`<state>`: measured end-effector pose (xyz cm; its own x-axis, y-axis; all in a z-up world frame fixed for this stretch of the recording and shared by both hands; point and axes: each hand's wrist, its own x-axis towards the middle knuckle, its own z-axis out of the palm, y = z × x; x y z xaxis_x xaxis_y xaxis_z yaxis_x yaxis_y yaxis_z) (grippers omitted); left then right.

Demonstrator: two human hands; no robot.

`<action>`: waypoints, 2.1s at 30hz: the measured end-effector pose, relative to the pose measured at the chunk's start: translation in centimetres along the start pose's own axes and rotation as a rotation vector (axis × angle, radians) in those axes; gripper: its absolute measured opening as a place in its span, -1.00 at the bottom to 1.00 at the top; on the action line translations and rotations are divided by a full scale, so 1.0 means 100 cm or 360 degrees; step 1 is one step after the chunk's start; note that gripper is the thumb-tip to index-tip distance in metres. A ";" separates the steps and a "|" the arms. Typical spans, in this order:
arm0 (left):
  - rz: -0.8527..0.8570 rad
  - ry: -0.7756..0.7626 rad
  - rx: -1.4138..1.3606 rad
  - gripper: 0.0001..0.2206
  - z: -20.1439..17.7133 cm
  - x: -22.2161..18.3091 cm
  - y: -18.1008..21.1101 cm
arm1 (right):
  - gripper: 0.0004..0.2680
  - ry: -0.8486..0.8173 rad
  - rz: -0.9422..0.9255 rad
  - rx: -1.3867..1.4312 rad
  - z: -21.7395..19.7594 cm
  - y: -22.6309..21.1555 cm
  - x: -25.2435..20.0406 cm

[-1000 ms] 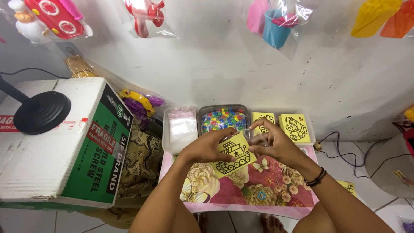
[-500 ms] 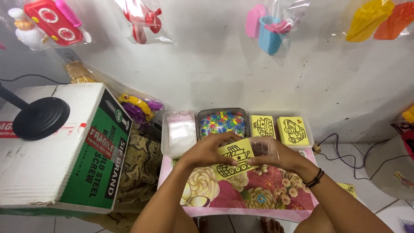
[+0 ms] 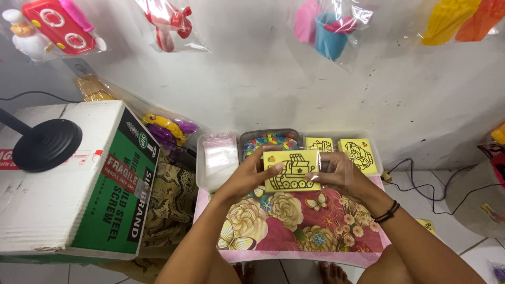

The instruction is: The person is packaging small illustrated cards and colorful beads into individual plastic bags.

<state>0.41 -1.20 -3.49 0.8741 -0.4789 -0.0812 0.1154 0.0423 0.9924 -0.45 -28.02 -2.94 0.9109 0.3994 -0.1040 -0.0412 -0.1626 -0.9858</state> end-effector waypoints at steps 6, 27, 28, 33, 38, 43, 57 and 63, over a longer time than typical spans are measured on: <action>0.0080 0.0071 -0.0441 -0.37 0.024 -0.005 -0.007 | -0.78 0.0157 -0.0061 0.0174 -0.010 0.028 0.007; 0.0266 0.0116 -0.0383 -0.48 0.033 -0.002 -0.005 | -0.84 0.0223 0.0002 0.0278 0.013 -0.012 -0.005; 0.0265 0.0114 -0.0383 -0.48 0.034 -0.003 -0.004 | -0.84 0.0225 0.0003 0.0279 0.009 -0.007 -0.003; 0.0255 0.0134 -0.0494 -0.58 0.039 -0.001 -0.003 | -0.86 0.0134 -0.0116 0.0225 -0.004 0.005 0.001; 0.0243 0.0124 -0.0485 -0.62 0.039 -0.001 -0.003 | -0.83 0.0159 -0.0121 0.0155 -0.001 0.004 -0.003; 0.0216 0.0120 -0.0508 -0.63 0.039 -0.002 0.000 | -0.78 0.0214 -0.0096 -0.0073 0.006 0.004 -0.003; 0.0173 0.0179 -0.0478 -0.61 0.028 -0.011 -0.012 | -0.76 0.0430 0.0323 -0.0142 0.043 -0.020 0.005; 0.0208 0.0380 -0.0360 -0.56 0.012 -0.013 0.002 | -0.66 0.0299 -0.0003 0.0342 0.041 -0.009 0.012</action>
<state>-1.27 -1.61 -3.05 0.9709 -0.2396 -0.0008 0.0737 0.2955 0.9525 -0.98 -23.70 -2.76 0.9704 0.2220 -0.0954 -0.1070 0.0409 -0.9934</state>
